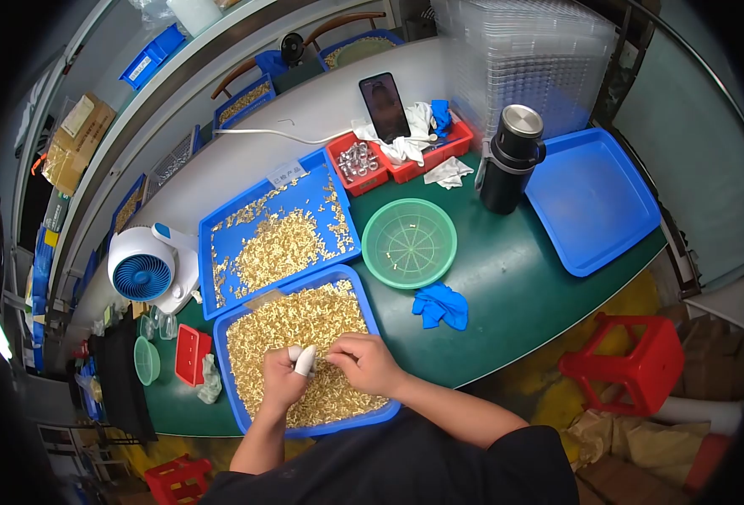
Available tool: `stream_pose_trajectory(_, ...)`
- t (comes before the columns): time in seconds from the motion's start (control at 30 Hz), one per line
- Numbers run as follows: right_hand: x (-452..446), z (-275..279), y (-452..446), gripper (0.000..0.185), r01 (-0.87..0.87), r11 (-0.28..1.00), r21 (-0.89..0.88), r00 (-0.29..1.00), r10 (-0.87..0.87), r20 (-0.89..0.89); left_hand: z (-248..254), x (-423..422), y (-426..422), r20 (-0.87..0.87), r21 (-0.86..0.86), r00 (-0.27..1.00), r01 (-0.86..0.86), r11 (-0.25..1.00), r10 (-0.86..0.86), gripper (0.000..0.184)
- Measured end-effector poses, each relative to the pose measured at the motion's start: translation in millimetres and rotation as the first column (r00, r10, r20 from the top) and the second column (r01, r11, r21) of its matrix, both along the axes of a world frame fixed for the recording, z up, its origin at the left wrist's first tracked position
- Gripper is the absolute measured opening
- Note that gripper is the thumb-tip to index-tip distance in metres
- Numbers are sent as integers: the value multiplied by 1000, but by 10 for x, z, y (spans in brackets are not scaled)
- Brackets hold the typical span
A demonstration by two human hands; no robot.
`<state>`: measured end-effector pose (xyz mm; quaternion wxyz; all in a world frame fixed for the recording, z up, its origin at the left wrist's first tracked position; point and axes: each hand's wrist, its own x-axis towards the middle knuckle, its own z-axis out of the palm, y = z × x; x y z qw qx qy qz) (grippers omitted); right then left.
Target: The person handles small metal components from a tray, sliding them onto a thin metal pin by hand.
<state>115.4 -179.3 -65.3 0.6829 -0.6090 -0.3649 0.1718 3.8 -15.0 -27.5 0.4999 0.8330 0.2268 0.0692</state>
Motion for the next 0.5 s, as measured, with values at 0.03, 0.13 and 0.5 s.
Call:
stream_pose_trajectory(0.03, -1, -5, -3, 8, 5, 1000, 1, 1000, -5, -4, -2, 1, 5, -33, -35, 999, 8, 999, -10, 31)
stream_pose_trajectory(0.13, 2, -7, -7, 8, 3, 1000, -7, 1000, -3, -6, -4, -1, 45, -51, -103, 998, 23, 994, -29, 20)
stream_pose_trajectory(0.5, 4, 4, -1, 9, -12, 1000, -12, 1000, 12, -27, 114, 39, 10, -88, 117, 990, 121, 986, -112, 10)
